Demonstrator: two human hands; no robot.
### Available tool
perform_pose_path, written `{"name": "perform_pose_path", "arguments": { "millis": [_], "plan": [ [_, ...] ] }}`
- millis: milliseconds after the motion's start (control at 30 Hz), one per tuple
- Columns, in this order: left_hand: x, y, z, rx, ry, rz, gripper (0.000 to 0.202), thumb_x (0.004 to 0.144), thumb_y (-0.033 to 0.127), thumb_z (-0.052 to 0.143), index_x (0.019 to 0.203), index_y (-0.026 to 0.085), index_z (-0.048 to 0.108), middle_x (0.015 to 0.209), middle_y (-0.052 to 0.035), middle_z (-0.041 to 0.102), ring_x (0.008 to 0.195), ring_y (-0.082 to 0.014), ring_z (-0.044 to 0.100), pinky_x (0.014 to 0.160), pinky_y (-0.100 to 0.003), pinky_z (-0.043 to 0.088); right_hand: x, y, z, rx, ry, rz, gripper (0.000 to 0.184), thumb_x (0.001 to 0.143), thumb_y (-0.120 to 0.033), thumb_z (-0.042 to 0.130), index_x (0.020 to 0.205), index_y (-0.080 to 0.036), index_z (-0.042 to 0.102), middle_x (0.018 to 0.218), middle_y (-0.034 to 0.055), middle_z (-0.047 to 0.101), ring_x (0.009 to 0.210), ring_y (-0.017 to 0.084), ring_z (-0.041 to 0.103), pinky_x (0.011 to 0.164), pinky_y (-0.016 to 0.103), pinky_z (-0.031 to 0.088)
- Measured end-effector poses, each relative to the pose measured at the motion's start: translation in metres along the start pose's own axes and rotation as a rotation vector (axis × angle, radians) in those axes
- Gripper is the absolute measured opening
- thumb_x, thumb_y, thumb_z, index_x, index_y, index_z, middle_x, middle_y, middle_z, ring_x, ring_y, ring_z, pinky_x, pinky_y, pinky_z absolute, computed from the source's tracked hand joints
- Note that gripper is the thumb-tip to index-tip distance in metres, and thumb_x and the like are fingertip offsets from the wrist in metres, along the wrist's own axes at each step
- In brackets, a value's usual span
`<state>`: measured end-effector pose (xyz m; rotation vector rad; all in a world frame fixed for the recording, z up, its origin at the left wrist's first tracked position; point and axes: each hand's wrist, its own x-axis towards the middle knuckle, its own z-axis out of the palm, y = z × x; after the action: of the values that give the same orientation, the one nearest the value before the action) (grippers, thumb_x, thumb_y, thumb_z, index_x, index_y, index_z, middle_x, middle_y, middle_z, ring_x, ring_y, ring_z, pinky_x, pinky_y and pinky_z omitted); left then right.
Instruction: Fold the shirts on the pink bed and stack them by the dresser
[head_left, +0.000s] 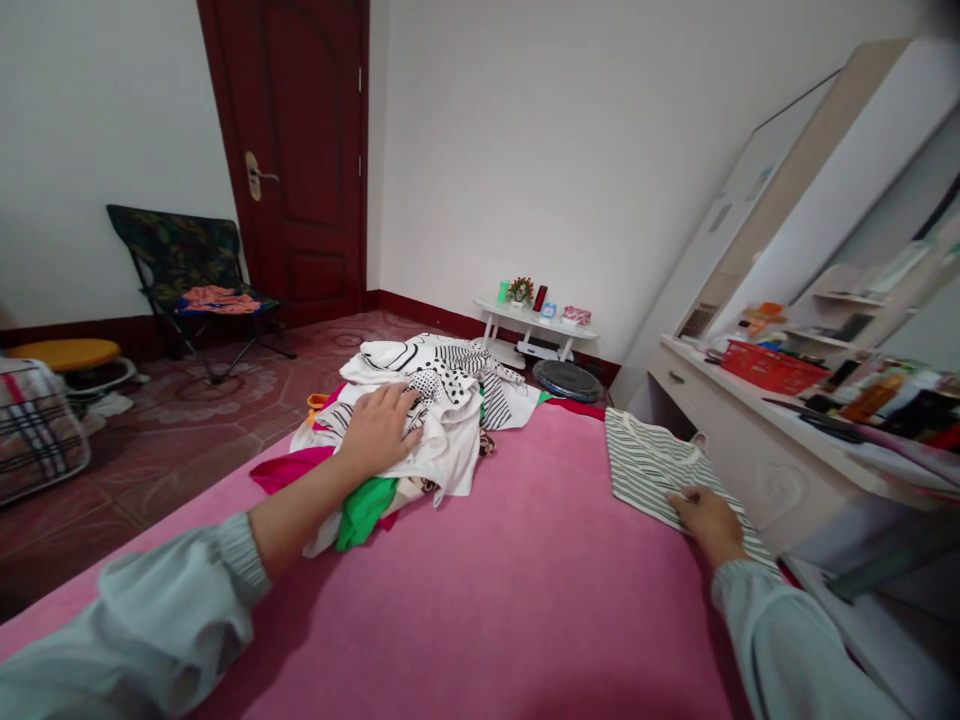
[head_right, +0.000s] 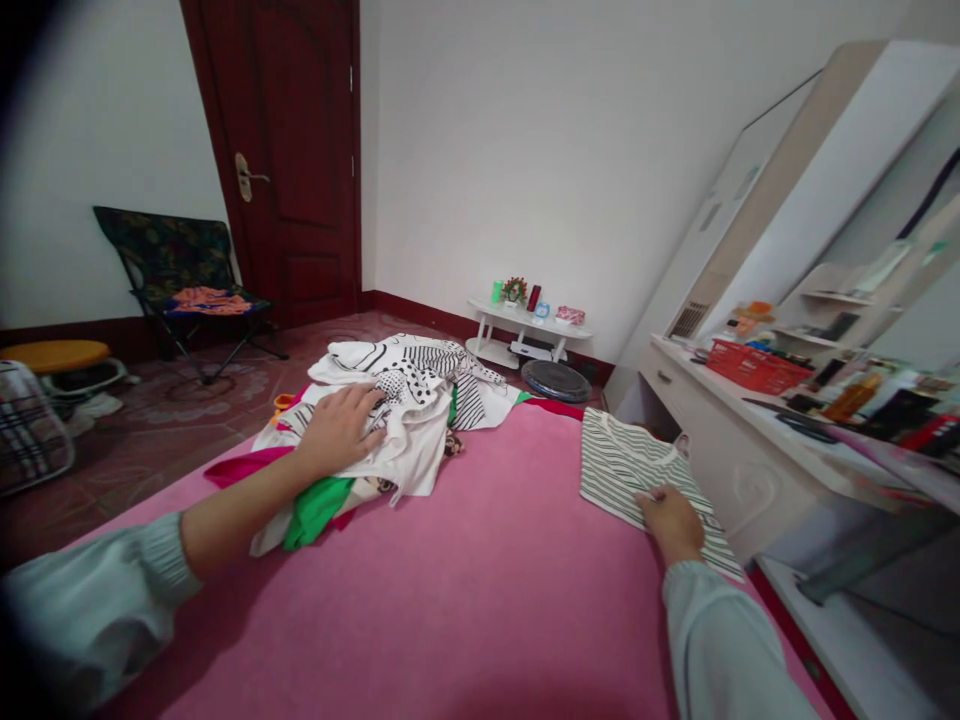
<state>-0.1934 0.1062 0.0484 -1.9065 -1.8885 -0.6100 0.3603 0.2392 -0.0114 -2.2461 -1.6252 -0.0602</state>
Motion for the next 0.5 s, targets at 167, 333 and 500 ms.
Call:
{"name": "perform_pose_path", "arguments": {
  "millis": [167, 333, 500],
  "plan": [
    [-0.004, 0.003, 0.001, 0.022, 0.014, 0.015, 0.050, 0.086, 0.041, 0.051, 0.131, 0.020, 0.046, 0.142, -0.0140, 0.042, 0.128, -0.0328, 0.037, 0.102, -0.046, 0.031, -0.018, -0.032, -0.040, 0.283, 0.176, -0.026, 0.027, 0.065, -0.045, 0.061, 0.070, -0.019, 0.063, 0.072, 0.0105, 0.066, 0.067, 0.026, 0.058, 0.061, 0.036, 0.042],
    [-0.008, 0.005, -0.001, 0.032, 0.015, 0.006, 0.050, 0.088, 0.040, 0.049, 0.133, 0.018, 0.046, 0.145, -0.0148, 0.039, 0.133, -0.0318, 0.033, 0.106, -0.046, 0.028, -0.090, -0.091, -0.092, 0.622, 0.399, -0.400, 0.026, 0.070, -0.044, 0.061, 0.068, -0.018, 0.058, 0.087, 0.0093, 0.066, 0.077, 0.022, 0.057, 0.073, 0.034, 0.044],
    [-0.007, 0.009, -0.019, -0.010, -0.061, 0.005, 0.045, 0.089, 0.043, 0.048, 0.127, 0.020, 0.052, 0.147, -0.0133, 0.038, 0.137, -0.0331, 0.028, 0.108, -0.055, 0.023, -0.234, -0.127, -0.132, 0.638, -0.534, -0.766, 0.006, 0.070, -0.023, 0.061, 0.068, -0.017, 0.062, 0.067, -0.0004, 0.063, 0.065, 0.014, 0.058, 0.060, 0.023, 0.042]
  ]
}}
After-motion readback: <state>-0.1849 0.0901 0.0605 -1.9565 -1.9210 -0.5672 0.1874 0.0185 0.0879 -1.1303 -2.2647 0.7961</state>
